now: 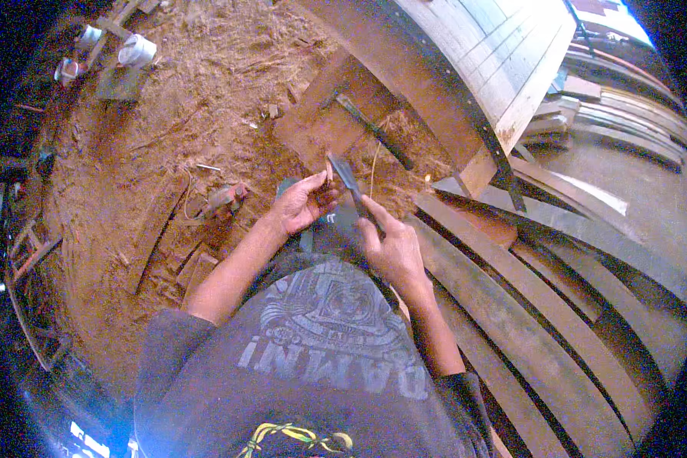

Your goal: The person holds a thin wooden dowel and repeatedly draws a knife blade along its length to sharpen one end. They then use a hammer to tap the dowel into a pre-drilled hole in a wooden frame. The person repeats the sharpening process on the dowel.

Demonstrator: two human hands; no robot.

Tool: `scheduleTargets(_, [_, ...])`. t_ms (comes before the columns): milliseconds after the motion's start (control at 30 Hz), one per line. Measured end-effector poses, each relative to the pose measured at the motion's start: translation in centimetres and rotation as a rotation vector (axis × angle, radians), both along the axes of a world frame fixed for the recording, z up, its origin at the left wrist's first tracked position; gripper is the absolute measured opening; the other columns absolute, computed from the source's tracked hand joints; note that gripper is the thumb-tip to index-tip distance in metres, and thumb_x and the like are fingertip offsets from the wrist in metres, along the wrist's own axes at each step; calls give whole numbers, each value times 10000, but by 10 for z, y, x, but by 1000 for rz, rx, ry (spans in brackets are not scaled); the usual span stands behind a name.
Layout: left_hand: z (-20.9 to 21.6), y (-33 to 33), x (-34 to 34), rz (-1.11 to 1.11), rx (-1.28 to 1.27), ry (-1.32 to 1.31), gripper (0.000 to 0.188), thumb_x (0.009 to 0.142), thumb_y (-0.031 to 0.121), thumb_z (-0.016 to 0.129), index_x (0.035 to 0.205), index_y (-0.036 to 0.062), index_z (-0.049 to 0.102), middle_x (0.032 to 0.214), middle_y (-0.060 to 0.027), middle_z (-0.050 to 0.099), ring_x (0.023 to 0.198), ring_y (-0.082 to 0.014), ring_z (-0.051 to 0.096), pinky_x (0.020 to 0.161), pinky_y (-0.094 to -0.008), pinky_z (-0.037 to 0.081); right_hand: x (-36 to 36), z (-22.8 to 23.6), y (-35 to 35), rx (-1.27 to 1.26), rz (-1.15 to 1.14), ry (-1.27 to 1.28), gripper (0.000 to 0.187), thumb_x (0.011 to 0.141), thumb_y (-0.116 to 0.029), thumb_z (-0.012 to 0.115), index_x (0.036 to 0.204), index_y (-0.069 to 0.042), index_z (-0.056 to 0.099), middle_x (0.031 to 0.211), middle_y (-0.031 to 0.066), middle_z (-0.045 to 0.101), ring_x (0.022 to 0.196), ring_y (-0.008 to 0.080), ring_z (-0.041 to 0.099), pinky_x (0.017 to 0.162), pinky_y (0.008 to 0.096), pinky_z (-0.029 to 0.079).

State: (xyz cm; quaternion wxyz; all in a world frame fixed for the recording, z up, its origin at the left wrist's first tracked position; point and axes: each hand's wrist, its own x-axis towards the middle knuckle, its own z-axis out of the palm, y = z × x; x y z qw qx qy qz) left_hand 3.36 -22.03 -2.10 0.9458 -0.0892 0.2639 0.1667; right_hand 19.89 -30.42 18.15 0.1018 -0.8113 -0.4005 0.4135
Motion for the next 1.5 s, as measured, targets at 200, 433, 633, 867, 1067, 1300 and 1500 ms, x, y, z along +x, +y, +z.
scheduleTargets(200, [-1, -7, 18, 46, 31, 110, 214, 1083, 225, 601, 1200, 74, 695, 1158, -75, 734, 1050, -231, 708, 910, -381, 598, -4, 21, -8, -8, -10, 18, 433, 1002, -172, 668, 1425, -85, 636, 1129, 204, 767, 976, 243, 763, 895, 365, 566])
scheduleTargets(433, [-1, -8, 26, 79, 94, 165, 194, 1073, 196, 617, 1176, 54, 701, 1124, -72, 738, 1032, -211, 708, 943, -392, 584, -4, 18, -17, 66, 36, -27, 433, 991, -174, 676, 1412, -81, 645, 1194, 250, 737, 1094, 351, 749, 940, 405, 558])
scheduleTargets(633, [2, -13, 31, 125, 186, 228, 200, 1063, 199, 633, 1149, 34, 707, 1084, -77, 745, 991, -207, 718, 919, -410, 592, -8, 3, -3, 109, 14, -59, 423, 975, -158, 681, 1391, -77, 663, 1135, 282, 732, 1065, 379, 752, 919, 424, 565])
scheduleTargets(867, [14, -13, 33, 111, 234, 295, 225, 1059, 238, 642, 1122, 36, 719, 1025, -81, 759, 924, -216, 736, 875, -418, 605, -8, 1, 3, 46, 56, -116, 415, 963, -146, 671, 1374, -85, 677, 1101, 292, 729, 1052, 410, 740, 898, 430, 569])
scheduleTargets(1067, [5, -9, 33, 102, 279, 282, 228, 1056, 243, 650, 1125, 37, 721, 1016, -75, 759, 920, -205, 734, 865, -394, 605, -11, 14, -23, 59, 76, -95, 429, 964, -172, 663, 1386, -91, 661, 1031, 279, 740, 1006, 449, 724, 908, 485, 568])
scheduleTargets(1300, [1, -12, 30, 136, 267, 270, 198, 1041, 225, 663, 1081, 39, 720, 973, -65, 748, 846, -204, 726, 823, -373, 605, -11, -12, 12, 80, 108, -132, 404, 966, -184, 635, 1353, -79, 678, 1003, 296, 724, 934, 474, 714, 845, 530, 571])
scheduleTargets(1500, [-4, -16, 28, 95, 287, 299, 194, 1043, 226, 659, 1053, 40, 715, 963, -69, 744, 847, -198, 723, 828, -377, 610, -19, -23, 23, 71, 134, -202, 431, 952, -183, 653, 1375, -103, 677, 981, 299, 727, 912, 474, 724, 870, 520, 575])
